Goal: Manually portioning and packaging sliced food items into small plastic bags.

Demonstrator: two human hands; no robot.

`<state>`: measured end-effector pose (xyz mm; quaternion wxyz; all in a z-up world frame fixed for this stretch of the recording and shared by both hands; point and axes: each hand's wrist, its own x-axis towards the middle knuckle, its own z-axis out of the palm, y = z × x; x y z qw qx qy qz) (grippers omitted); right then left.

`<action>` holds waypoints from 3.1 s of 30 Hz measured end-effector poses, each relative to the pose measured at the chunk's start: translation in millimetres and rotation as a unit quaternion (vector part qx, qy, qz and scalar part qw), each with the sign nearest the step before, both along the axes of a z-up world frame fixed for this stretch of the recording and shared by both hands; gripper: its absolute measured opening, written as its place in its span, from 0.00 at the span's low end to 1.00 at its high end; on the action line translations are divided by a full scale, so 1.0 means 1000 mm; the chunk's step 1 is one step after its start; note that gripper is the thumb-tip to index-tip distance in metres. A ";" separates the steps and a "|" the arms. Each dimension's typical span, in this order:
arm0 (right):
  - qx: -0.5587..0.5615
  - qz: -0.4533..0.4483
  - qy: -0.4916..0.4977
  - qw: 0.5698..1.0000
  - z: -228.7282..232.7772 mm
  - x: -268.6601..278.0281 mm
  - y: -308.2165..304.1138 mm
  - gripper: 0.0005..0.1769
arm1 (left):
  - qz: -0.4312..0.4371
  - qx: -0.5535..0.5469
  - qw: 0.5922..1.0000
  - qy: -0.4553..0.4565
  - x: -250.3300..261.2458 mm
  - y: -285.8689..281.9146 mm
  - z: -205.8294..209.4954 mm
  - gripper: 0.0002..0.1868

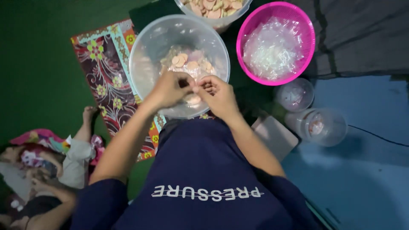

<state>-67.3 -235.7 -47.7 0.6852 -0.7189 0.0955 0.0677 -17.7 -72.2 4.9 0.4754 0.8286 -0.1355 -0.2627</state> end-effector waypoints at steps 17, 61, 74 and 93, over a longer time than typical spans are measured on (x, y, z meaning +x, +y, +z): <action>-0.282 -0.049 -0.114 0.951 0.004 0.005 0.025 0.05 | 0.064 0.115 0.888 -0.442 -0.023 0.013 -0.051 0.04; 0.055 -0.161 -0.069 0.983 -0.004 0.013 -0.011 0.11 | 0.110 -0.234 0.963 0.079 0.012 -0.004 -0.037 0.13; 0.371 -0.412 -0.022 0.832 -0.059 -0.011 -0.120 0.14 | 0.182 -0.112 0.976 -0.044 0.137 -0.057 -0.041 0.09; -0.438 0.032 -0.058 0.896 -0.135 0.047 -0.208 0.29 | -0.095 0.322 0.941 0.038 0.052 -0.022 -0.129 0.14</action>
